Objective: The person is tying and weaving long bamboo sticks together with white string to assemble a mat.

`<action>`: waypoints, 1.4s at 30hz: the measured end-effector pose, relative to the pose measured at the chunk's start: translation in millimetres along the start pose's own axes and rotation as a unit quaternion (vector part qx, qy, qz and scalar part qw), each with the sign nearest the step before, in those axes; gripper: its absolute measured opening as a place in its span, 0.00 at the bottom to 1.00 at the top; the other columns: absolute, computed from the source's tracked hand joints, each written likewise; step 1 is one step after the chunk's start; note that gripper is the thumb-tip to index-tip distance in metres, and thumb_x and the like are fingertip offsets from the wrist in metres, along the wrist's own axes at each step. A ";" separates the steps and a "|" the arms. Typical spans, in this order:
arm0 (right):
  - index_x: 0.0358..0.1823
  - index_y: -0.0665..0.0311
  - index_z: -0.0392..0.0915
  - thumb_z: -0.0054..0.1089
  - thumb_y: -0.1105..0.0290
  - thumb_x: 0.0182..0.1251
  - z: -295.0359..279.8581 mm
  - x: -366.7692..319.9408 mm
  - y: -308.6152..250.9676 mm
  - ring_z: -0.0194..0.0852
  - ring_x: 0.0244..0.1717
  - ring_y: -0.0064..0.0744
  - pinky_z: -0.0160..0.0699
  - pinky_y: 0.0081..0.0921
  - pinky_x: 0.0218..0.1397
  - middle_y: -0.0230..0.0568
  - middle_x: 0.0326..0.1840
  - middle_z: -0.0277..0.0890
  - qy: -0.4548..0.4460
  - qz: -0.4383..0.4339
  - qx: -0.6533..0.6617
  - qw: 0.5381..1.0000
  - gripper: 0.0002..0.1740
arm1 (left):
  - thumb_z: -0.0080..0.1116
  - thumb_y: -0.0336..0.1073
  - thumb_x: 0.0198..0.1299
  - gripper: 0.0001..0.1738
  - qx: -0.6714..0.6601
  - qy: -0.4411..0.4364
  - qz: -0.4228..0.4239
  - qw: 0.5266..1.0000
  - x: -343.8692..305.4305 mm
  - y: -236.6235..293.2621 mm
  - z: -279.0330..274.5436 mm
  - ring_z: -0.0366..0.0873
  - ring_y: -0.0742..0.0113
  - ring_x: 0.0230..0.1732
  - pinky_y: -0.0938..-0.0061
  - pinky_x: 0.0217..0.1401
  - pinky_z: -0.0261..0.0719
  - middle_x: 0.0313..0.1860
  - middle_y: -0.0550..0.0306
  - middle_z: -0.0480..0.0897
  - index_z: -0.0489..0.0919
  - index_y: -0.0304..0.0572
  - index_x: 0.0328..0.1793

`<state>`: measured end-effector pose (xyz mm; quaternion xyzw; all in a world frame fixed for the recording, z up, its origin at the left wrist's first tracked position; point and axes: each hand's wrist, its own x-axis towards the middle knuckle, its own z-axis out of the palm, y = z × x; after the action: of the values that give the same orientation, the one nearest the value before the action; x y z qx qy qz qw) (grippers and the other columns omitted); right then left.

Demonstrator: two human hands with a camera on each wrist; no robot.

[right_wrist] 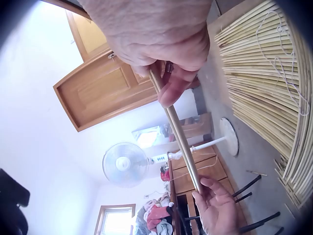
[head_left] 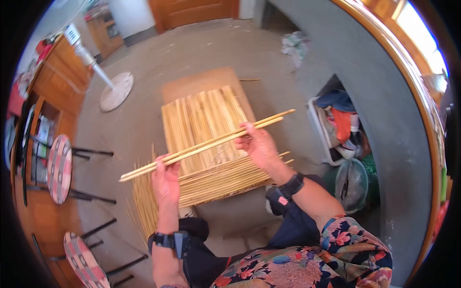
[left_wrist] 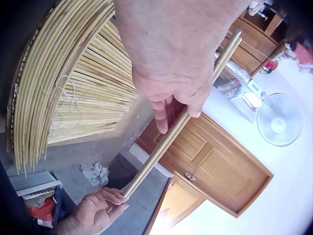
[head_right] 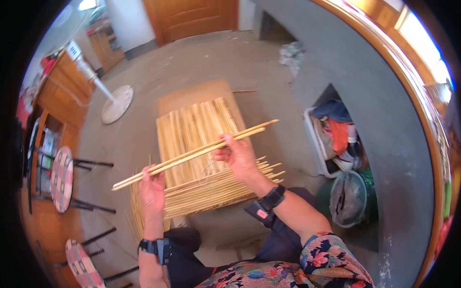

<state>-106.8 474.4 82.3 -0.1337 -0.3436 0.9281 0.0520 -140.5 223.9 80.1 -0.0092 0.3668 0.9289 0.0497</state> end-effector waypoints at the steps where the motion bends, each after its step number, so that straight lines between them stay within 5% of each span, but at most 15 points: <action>1: 0.43 0.68 0.71 0.51 0.63 0.63 -2.1 0.3 -1.8 0.77 0.27 0.29 0.80 0.23 0.30 0.39 0.30 0.75 -0.002 0.002 -0.009 1.000 0.15 | 0.53 0.34 0.57 0.12 -0.004 0.000 -0.003 1.000 1.6 -3.5 -1.7 0.75 0.60 0.45 0.67 0.49 0.78 0.42 0.49 0.76 0.72 0.34 0.44; 13: 0.40 0.63 0.70 0.51 0.64 0.61 -23.1 -2.0 -7.7 0.72 0.26 0.25 0.73 0.18 0.26 0.35 0.28 0.71 0.045 0.048 -0.015 0.998 0.11 | 0.48 0.36 0.61 0.12 -0.020 -0.033 -0.044 0.998 -0.4 -18.5 1.7 0.76 0.61 0.45 0.67 0.49 0.78 0.46 0.47 0.75 0.71 0.36 0.46; 23: 0.40 0.65 0.71 0.52 0.66 0.61 -27.2 -4.4 -5.8 0.74 0.26 0.26 0.77 0.20 0.29 0.36 0.28 0.73 0.022 0.072 0.006 0.997 0.11 | 0.49 0.35 0.60 0.12 -0.017 -0.034 -0.061 0.997 -2.7 -19.8 5.9 0.77 0.60 0.44 0.67 0.48 0.79 0.45 0.47 0.76 0.72 0.35 0.46; 34: 0.44 0.70 0.70 0.51 0.67 0.62 -27.5 -7.7 8.6 0.78 0.36 0.36 0.81 0.26 0.40 0.46 0.35 0.75 -0.026 0.065 0.010 0.998 0.15 | 0.55 0.33 0.56 0.09 0.039 0.114 -0.023 0.992 3.6 -20.7 -5.2 0.78 0.57 0.38 0.66 0.42 0.82 0.36 0.43 0.78 0.73 0.33 0.36; 42: 0.43 0.72 0.70 0.50 0.69 0.62 -25.4 -7.9 6.3 0.78 0.34 0.37 0.82 0.26 0.38 0.46 0.34 0.74 -0.002 0.043 0.008 0.999 0.13 | 0.55 0.34 0.56 0.09 0.018 0.080 -0.065 0.995 1.8 -19.6 -4.5 0.76 0.59 0.43 0.67 0.45 0.81 0.40 0.48 0.77 0.74 0.36 0.38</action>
<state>-92.0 484.0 61.4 -0.1456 -0.3304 0.9325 0.0123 -140.3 235.2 63.4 -0.1062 0.3849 0.9133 0.0810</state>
